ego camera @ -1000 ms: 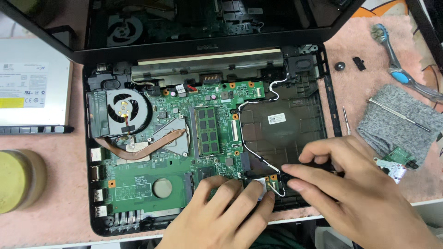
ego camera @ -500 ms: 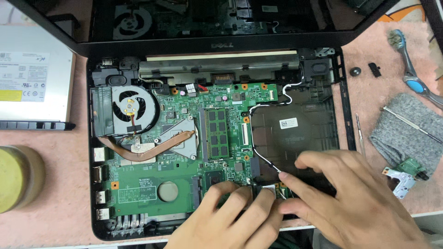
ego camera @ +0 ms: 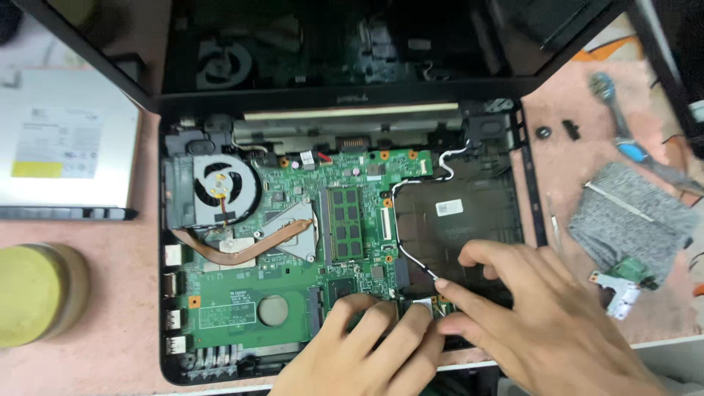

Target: The person works on the internal components of a disassembled laptop, connecting a ribbon cable to the motherboard and securing a small circuit board. They then use a screwdriver to fasten screws near the screen hinge and handle a CD drive.

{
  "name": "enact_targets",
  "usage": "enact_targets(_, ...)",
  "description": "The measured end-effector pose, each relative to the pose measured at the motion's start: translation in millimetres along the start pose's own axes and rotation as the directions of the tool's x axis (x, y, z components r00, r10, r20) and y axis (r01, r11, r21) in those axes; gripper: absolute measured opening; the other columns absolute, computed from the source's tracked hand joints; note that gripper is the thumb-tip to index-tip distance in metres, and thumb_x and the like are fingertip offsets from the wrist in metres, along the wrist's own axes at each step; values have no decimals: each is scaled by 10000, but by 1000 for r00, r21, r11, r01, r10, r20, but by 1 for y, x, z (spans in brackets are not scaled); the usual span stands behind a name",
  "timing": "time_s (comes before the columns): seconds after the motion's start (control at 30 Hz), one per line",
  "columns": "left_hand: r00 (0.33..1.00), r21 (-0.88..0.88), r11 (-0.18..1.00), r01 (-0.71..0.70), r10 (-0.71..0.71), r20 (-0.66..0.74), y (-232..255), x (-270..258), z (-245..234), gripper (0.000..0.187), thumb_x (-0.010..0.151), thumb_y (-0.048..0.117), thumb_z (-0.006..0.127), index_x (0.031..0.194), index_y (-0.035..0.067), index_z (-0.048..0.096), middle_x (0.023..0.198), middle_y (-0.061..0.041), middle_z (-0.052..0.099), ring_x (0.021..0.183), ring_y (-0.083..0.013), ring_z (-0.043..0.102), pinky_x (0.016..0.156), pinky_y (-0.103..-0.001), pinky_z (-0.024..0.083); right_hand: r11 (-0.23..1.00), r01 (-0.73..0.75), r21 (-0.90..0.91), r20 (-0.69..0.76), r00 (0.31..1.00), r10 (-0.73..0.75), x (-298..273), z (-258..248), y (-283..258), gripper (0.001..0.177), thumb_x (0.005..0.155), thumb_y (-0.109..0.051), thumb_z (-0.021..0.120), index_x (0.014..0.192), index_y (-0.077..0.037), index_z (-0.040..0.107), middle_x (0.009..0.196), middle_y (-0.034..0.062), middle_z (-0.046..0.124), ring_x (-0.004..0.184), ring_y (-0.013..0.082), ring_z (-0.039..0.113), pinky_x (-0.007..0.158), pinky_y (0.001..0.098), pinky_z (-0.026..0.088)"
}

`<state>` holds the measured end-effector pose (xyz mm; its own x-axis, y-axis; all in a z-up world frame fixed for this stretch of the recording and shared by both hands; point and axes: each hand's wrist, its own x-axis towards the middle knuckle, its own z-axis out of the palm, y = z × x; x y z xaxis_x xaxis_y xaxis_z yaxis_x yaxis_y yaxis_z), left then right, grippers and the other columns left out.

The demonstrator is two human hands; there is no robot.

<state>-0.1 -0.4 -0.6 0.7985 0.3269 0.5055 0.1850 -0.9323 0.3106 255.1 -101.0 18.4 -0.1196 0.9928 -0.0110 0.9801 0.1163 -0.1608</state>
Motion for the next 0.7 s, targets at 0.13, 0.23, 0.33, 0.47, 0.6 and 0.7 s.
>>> enact_targets(0.13,993,71,993,-89,94,-73,-5,-3,6,117,1254,263,724,1283,157,682,1317,-98,715,928,-273,655,793,-428,517,999,43,-29,-38,998,-44,7,-6,-3,550,864,-594,946,1317,-323,794,1396,15,672,1055,276,702,861,518,541)
enact_targets(0.23,992,83,992,-96,102,-77,-4,-4,12,160,1267,326,677,1288,167,673,1297,-82,712,879,-266,640,770,-426,496,995,70,68,-15,998,-69,7,-6,-1,490,958,-554,898,1332,-249,820,1448,57,646,1071,316,692,893,536,534)
enact_targets(0.33,991,112,990,-88,98,-87,-6,-9,21,169,1272,329,627,1297,174,690,1293,-53,705,849,-248,617,745,-414,477,987,3,159,70,997,-14,9,-2,1,390,1028,-504,855,1328,-255,864,1486,39,616,1168,309,687,975,528,528)
enact_targets(0.47,967,202,971,-127,167,-195,-13,-14,38,163,1237,267,662,1272,155,775,1285,-29,733,846,-231,613,731,-401,495,976,-16,219,60,998,3,11,-5,1,308,1097,-458,769,1297,-249,874,1454,19,583,1075,241,706,921,470,577)
enact_targets(0.6,974,220,964,-149,182,-136,-13,-12,30,269,1260,270,594,1433,113,726,1348,-84,708,886,-274,607,716,-417,471,991,26,129,9,1000,-27,-1,5,8,360,1082,-385,783,1407,-234,816,1517,62,563,1085,249,690,959,471,583)
enact_targets(0.7,975,237,959,-156,188,-122,-6,-8,19,328,1241,209,509,1436,88,744,1326,-102,664,853,-276,546,726,-420,451,993,67,99,-180,982,-48,-14,-4,-1,414,1088,-381,729,1463,-208,755,1448,53,616,1006,185,715,841,420,602)
